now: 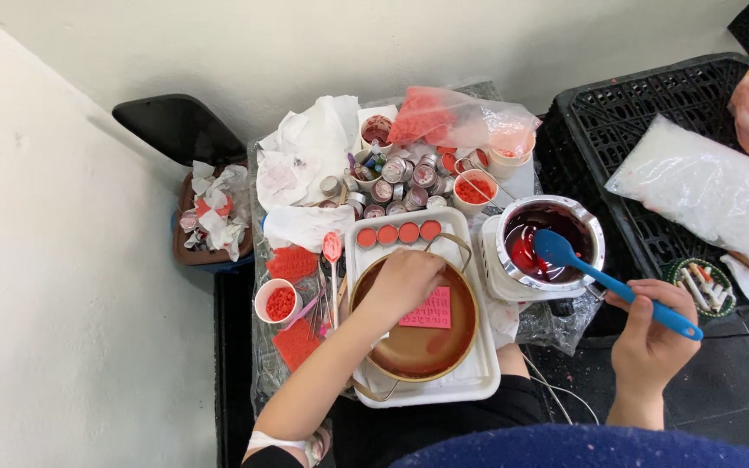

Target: Making small red wax-based products by melting material and using molds.

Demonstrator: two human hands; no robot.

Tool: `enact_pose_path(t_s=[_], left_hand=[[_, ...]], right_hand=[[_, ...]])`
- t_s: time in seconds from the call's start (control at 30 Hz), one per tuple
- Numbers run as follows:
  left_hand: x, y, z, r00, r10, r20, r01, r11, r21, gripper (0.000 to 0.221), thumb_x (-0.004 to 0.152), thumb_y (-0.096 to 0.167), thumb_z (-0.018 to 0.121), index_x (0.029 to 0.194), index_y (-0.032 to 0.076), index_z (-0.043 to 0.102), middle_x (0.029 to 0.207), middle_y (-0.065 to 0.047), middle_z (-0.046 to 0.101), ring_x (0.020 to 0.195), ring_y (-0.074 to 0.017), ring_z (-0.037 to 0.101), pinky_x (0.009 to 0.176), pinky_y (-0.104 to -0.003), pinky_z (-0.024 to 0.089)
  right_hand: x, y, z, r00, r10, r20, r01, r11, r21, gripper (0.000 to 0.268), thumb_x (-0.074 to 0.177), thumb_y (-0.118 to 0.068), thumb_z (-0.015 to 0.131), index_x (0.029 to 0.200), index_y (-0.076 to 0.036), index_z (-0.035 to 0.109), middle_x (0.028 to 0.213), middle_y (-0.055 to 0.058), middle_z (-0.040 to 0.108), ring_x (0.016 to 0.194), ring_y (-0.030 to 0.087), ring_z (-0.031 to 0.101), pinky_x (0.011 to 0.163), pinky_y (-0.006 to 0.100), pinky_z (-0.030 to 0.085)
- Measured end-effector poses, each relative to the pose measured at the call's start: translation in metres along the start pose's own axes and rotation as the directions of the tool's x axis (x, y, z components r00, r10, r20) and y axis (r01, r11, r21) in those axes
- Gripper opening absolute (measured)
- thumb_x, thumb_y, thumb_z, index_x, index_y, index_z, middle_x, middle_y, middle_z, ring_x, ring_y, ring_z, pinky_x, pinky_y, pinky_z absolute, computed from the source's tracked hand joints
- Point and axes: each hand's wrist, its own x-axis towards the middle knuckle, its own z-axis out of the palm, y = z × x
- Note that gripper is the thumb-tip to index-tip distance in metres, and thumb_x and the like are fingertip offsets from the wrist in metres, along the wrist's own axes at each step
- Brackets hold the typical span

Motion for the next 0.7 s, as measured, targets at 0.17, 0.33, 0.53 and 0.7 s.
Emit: enact_pose_path(t_s=[0.17, 0.33, 0.53, 0.7], left_hand=[[0.062, 0.010, -0.043, 0.904, 0.041, -0.426, -0.104, 0.986, -0.127, 0.035, 0.096, 0.016, 0.067, 0.130, 0.010, 0.059, 0.129, -0.010, 0.061, 0.117, -0.0296, 0.061, 0.097, -0.046, 0.046], [0.133, 0.002, -0.025, 0.803, 0.204, -0.560, -0.112, 0.975, 0.194, 0.064, 0.074, 0.021, 0.070, 0.137, 0.012, 0.061, 0.150, -0.009, 0.049, 0.136, -0.0345, 0.047, 0.107, -0.060, 0.033], [0.148, -0.003, -0.003, 0.923, 0.203, -0.328, -0.123, 0.960, 0.250, 0.022, 0.084, 0.016, 0.070, 0.106, 0.011, 0.070, 0.123, -0.005, 0.065, 0.138, -0.0296, 0.050, 0.114, -0.065, 0.029], [0.129, -0.025, 0.023, 1.000, -0.009, -0.017, 0.012, 0.984, 0.180, 0.016, 0.088, 0.009, 0.068, 0.103, 0.015, 0.068, 0.098, -0.005, 0.073, 0.102, -0.0279, 0.070, 0.101, -0.055, 0.044]], right_hand=[[0.004, -0.005, 0.003, 1.000, 0.003, -0.005, -0.004, 0.999, -0.042, 0.012, 0.120, -0.002, 0.055, 0.118, 0.010, 0.054, 0.121, 0.020, 0.060, 0.097, 0.023, 0.071, 0.088, 0.033, 0.064], [0.009, -0.009, 0.001, 1.000, 0.003, 0.031, 0.000, 0.997, -0.079, 0.011, 0.117, -0.001, 0.054, 0.116, 0.010, 0.056, 0.121, 0.020, 0.061, 0.098, 0.024, 0.070, 0.087, 0.034, 0.064], [0.012, -0.006, -0.007, 0.998, 0.020, 0.064, -0.013, 0.994, -0.110, 0.010, 0.115, 0.001, 0.056, 0.114, 0.010, 0.058, 0.120, 0.019, 0.062, 0.098, 0.023, 0.070, 0.091, 0.032, 0.062], [0.010, 0.000, -0.012, 0.997, 0.072, 0.041, -0.068, 0.995, -0.078, 0.009, 0.115, 0.000, 0.057, 0.114, 0.009, 0.058, 0.117, 0.018, 0.064, 0.098, 0.021, 0.071, 0.091, 0.030, 0.062]])
